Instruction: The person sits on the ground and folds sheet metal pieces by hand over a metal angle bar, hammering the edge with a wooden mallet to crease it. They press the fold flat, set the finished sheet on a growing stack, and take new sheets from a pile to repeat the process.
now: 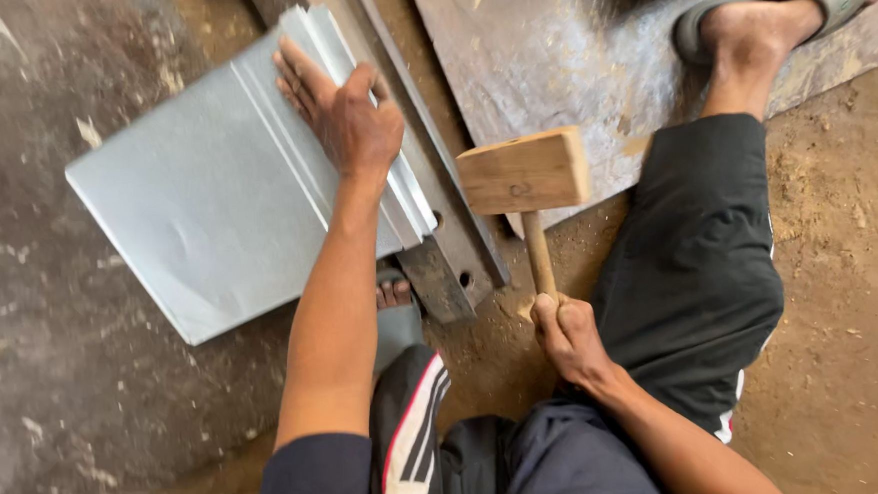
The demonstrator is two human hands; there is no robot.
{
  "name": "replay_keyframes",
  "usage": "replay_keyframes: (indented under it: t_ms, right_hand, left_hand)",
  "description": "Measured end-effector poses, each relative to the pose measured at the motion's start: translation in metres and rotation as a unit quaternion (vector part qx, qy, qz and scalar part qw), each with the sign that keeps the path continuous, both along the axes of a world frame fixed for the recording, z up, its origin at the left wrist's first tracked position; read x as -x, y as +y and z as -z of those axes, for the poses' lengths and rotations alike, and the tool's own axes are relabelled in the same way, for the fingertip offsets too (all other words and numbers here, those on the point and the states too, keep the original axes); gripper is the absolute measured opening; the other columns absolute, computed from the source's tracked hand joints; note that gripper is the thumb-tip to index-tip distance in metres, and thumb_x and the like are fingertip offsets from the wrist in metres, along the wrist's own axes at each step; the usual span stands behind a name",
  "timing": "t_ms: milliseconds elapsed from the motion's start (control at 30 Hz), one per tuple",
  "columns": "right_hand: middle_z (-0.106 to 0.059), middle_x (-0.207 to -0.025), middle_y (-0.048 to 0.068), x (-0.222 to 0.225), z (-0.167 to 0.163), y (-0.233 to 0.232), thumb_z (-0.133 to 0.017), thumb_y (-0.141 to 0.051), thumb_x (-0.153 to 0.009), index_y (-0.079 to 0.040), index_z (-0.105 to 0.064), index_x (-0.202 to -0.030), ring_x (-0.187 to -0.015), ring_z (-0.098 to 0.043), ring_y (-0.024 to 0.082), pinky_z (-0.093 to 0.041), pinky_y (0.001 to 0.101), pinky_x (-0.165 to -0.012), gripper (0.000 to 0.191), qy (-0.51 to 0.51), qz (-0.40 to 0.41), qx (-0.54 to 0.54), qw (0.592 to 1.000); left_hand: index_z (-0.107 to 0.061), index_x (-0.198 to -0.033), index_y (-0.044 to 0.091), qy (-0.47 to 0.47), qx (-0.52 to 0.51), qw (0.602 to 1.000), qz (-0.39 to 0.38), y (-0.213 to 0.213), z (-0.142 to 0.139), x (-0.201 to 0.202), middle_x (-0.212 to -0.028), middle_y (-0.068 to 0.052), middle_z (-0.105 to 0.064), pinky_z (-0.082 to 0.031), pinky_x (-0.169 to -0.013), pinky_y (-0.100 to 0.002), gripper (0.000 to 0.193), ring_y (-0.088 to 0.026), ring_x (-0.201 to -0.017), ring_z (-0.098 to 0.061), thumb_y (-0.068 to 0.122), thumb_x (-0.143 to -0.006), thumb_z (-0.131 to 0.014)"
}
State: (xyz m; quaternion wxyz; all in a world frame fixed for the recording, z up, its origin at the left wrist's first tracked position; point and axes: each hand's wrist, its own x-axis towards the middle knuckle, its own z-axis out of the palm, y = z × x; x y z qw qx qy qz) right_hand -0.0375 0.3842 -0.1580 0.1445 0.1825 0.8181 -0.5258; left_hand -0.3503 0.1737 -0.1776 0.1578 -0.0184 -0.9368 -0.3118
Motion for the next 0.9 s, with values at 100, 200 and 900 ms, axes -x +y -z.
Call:
replay_keyframes:
  t_ms: [100,200,900]
  right_hand:
    - [-0.050,-0.057,0.014,-0.001,0.027,0.001,-0.048,-0.026,-0.105,0.004,-0.059,-0.074,-0.046,-0.048,0.021,-0.040,0.0415,-0.044,0.044,0.039,-0.095,-0.065,0.993]
    - [-0.046,-0.054,0.013,0.009,0.035,0.000,-0.052,-0.031,-0.105,0.005,-0.054,-0.068,-0.048,-0.041,0.020,-0.038,0.0413,-0.046,0.052,-0.005,-0.079,-0.090,0.993]
    - [-0.051,-0.050,-0.001,0.184,-0.078,-0.036,-0.041,-0.030,-0.106,-0.006,-0.061,-0.076,-0.038,-0.048,0.009,-0.037,0.0261,-0.028,0.044,0.216,-0.002,-0.010,0.976]
  left_hand:
    - [-0.071,-0.097,0.014,-0.004,-0.002,1.000,-0.025,-0.001,-0.011,0.000,-0.164,-0.038,-0.015,-0.010,-0.131,-0.060,0.014,-0.055,-0.155,-0.014,0.010,-0.084,-0.075]
    - [-0.067,-0.126,0.020,0.043,-0.042,0.998,-0.011,-0.001,-0.033,-0.008,-0.158,-0.041,-0.017,-0.011,-0.125,-0.064,0.051,-0.059,-0.150,-0.015,0.024,-0.079,-0.085]
    - [-0.079,-0.082,0.010,-0.019,0.003,0.999,-0.025,0.004,-0.030,-0.032,-0.156,-0.047,-0.018,-0.004,-0.123,-0.064,0.010,-0.064,-0.148,-0.013,0.009,-0.078,-0.069]
